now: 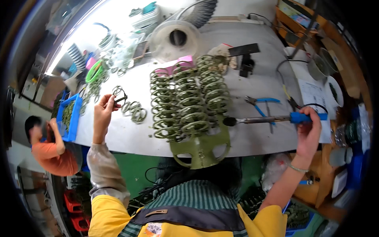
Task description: The person assembles small circular components onto a large green specialized rack using a soldering iron and pliers. The person picks up individual rings by hand from a pile, positions them on the rack, and applies the soldering iron to secure them, occasionally using pliers to adjust the components.
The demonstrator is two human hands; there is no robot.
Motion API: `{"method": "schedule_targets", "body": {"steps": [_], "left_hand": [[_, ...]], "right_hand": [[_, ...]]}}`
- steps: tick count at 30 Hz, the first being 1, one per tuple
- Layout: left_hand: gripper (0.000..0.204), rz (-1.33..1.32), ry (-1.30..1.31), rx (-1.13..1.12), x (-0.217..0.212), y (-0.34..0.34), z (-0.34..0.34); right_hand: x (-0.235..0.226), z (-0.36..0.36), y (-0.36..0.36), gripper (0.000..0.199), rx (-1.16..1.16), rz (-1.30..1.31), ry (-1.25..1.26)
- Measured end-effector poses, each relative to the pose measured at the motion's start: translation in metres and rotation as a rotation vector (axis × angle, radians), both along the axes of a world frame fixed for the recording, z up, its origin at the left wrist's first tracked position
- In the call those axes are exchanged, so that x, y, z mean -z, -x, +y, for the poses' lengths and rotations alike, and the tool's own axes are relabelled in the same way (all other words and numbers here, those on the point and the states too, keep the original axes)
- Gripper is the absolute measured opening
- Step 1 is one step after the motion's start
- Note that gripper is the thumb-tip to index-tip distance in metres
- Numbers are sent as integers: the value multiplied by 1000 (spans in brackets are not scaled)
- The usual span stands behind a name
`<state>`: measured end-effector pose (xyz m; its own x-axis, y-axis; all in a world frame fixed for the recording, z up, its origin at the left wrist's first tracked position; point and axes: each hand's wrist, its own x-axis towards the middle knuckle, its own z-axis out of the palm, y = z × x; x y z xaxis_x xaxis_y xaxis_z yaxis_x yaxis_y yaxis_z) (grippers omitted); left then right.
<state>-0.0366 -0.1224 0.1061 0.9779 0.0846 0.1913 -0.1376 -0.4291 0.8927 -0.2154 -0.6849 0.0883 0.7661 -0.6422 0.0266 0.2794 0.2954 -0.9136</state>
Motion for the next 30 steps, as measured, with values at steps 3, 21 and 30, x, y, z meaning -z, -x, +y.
{"method": "schedule_targets", "body": {"steps": [3,21,30], "left_hand": [[19,-85,-18,413,-40,26,-82],[23,-212,-347,848,-20,41,-245],[22,-230,-361,846,-17,41,-248]], "right_hand": [[-9,8,1,16,-25,-42,32],[7,31,-24,19,-31,-47,-28],[18,33,-31,19,-80,-35,-71]]}}
